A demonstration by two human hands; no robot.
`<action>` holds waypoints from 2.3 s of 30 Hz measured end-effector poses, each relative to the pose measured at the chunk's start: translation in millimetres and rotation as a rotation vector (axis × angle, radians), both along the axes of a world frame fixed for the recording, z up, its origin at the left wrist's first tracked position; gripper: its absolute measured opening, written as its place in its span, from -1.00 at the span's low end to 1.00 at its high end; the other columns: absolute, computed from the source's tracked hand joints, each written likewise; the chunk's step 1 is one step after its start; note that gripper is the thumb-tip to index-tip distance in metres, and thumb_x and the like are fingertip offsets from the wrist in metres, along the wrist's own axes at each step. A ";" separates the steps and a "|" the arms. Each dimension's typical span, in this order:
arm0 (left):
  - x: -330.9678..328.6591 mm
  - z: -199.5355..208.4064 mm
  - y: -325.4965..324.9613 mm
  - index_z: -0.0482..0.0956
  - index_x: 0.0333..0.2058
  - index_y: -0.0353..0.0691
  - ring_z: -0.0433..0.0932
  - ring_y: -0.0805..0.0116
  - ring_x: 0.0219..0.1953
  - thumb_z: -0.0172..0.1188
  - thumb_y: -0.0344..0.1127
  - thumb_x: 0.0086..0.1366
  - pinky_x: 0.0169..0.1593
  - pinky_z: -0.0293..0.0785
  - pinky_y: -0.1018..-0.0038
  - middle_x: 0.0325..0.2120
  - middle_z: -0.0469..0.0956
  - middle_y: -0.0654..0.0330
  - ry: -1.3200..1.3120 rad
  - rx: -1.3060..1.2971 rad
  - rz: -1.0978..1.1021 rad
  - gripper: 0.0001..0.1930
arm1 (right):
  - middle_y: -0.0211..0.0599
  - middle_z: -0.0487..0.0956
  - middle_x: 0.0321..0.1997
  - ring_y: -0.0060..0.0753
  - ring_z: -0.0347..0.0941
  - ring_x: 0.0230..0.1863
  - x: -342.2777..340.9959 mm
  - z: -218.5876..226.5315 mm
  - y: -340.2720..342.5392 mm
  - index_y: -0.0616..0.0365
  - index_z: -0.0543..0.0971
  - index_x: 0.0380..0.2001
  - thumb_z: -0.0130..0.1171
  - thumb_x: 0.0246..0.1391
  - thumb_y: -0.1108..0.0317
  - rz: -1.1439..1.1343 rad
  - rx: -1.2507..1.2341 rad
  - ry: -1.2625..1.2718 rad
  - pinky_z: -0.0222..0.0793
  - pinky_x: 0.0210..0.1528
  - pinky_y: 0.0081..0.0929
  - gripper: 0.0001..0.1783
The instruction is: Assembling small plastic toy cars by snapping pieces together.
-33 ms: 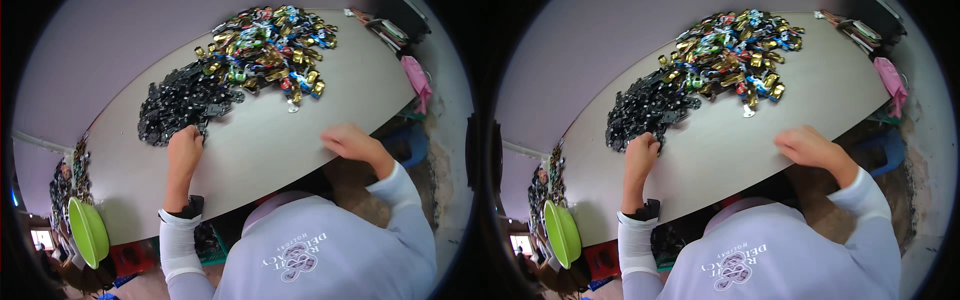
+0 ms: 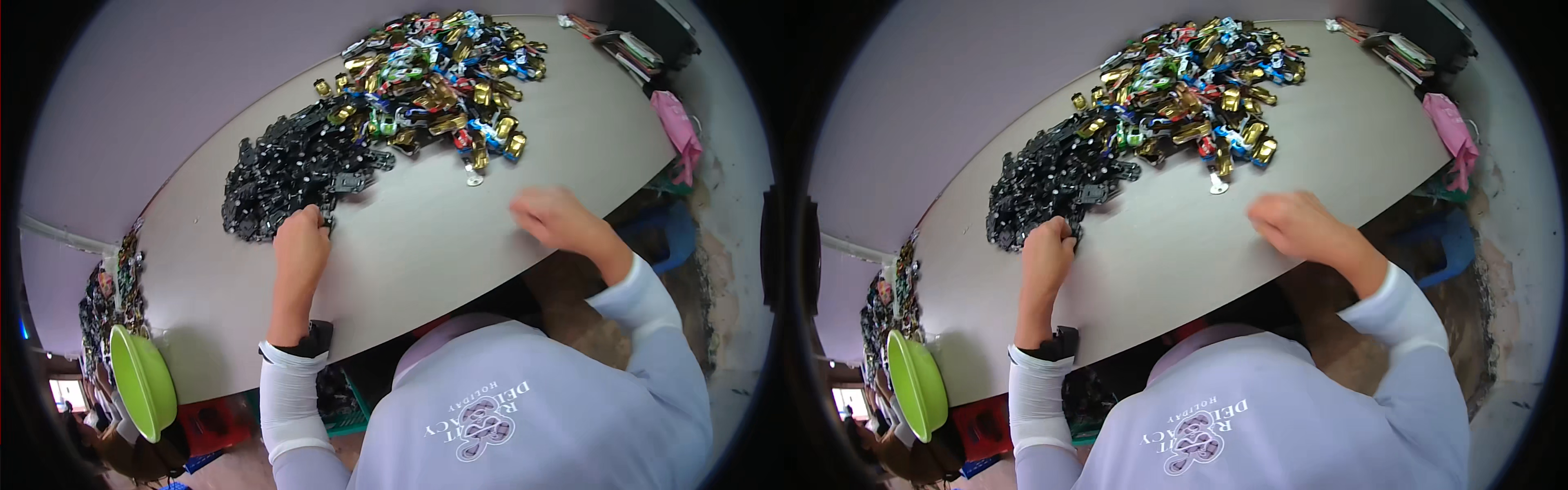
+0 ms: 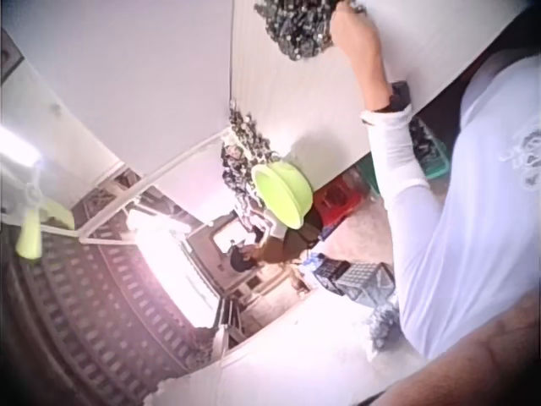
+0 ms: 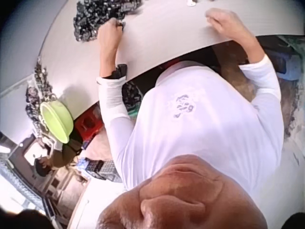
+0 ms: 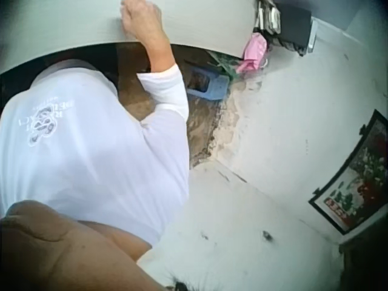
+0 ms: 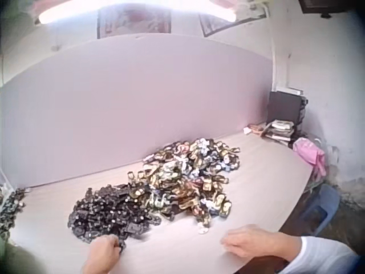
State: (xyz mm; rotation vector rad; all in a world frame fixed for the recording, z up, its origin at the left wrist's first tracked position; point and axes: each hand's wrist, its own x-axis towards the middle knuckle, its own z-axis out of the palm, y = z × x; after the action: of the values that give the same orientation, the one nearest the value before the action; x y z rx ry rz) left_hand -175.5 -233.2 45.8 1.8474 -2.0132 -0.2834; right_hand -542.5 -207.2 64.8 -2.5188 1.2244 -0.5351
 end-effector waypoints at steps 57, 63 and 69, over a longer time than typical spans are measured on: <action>-74.1 -14.5 52.3 0.32 -0.24 -0.30 0.57 0.33 -0.51 0.12 -0.58 -0.02 -0.55 0.54 0.45 -0.48 0.49 0.09 1.335 0.287 0.461 -0.69 | -0.15 0.45 -0.36 -0.02 0.45 -0.28 107.0 -53.1 -129.5 0.16 0.45 -0.41 0.03 -0.17 0.54 0.269 -0.352 -0.200 0.37 -0.27 -0.17 -0.84; -87.7 -13.1 44.7 0.31 -0.15 -0.30 0.54 0.35 -0.60 0.08 -0.60 -0.05 -0.64 0.49 0.45 -0.52 0.46 0.12 1.318 0.284 0.523 -0.59 | -0.32 0.35 -0.59 -0.45 0.36 -0.55 108.5 -46.1 -133.0 0.20 0.39 -0.37 -0.02 -0.11 0.62 0.205 0.017 -0.691 0.28 -0.49 -0.47 -0.83; -88.7 -28.9 30.5 0.32 -0.16 -0.33 0.53 0.28 -0.61 0.03 -0.63 -0.04 -0.63 0.52 0.41 -0.58 0.44 0.08 1.411 0.250 0.496 -0.62 | -0.50 0.32 -0.56 -0.68 0.30 -0.67 101.5 -37.9 -135.8 0.15 0.37 -0.27 0.02 -0.11 0.56 0.241 0.705 -0.905 0.23 -0.68 -0.69 -0.75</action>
State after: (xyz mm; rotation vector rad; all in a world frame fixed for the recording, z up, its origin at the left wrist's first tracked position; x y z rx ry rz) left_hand -264.1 -202.7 17.0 1.4152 -0.5600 -1.2609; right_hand -441.0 -343.0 26.8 -1.4964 0.5867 -0.8537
